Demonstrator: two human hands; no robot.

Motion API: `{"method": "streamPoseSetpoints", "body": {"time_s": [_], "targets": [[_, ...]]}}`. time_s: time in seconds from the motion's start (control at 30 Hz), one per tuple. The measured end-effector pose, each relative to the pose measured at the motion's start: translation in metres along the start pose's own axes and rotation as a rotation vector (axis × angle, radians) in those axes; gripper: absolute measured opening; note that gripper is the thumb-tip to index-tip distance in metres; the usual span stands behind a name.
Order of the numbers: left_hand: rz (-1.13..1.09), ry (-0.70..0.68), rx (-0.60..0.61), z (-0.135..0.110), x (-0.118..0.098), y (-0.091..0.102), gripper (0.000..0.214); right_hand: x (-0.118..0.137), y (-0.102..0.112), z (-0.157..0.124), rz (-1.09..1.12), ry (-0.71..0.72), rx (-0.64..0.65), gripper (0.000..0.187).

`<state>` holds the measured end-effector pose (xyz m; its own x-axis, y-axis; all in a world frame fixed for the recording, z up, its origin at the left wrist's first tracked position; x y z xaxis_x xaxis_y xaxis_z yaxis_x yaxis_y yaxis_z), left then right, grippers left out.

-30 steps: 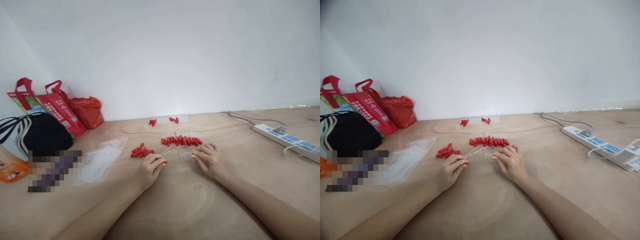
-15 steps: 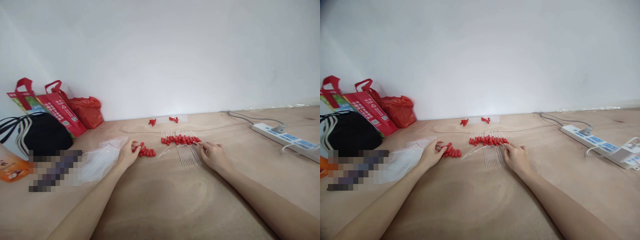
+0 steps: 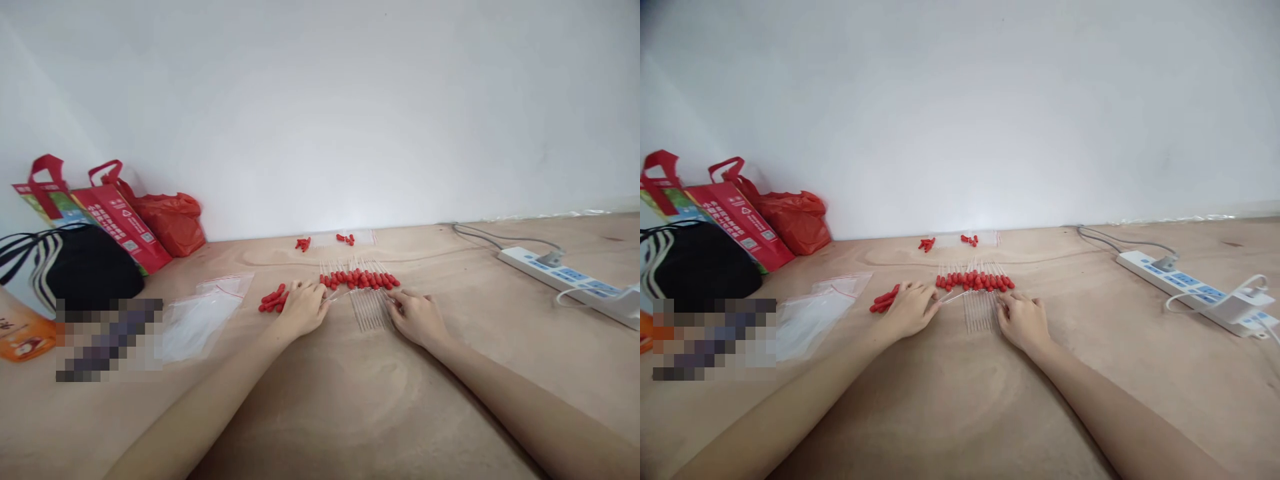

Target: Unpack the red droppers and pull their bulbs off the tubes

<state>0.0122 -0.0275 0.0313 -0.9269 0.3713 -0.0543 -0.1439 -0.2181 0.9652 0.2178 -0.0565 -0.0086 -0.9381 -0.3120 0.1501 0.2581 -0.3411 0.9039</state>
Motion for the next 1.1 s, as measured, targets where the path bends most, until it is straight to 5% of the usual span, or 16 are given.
{"method": "streamPoseSetpoints", "body": {"time_s": [0.5,0.8,1.1], "targets": [[-0.307,0.170,0.180,0.014,-0.018,-0.019,0.004,-0.003,-0.008,0.003,0.107,-0.005,0.031,0.029],[-0.295,0.256,0.068,0.026,-0.006,-0.018,0.006,-0.002,-0.003,0.002,0.123,0.028,-0.074,0.025],[-0.185,0.179,0.037,0.060,0.004,-0.020,0.017,0.049,0.012,-0.008,0.170,0.518,-0.081,0.082]]}}
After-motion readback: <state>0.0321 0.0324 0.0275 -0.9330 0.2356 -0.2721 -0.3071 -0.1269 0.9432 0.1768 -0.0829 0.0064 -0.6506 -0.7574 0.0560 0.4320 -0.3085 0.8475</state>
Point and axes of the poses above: each hand's wrist, its own z-axis towards the middle knuckle, its own y-axis out of the back of the hand, x = y × z, the point moved 5 cm from there along z, towards the middle knuckle, and after that the axes turned 13 degrees about y, right-handed, at the moved point
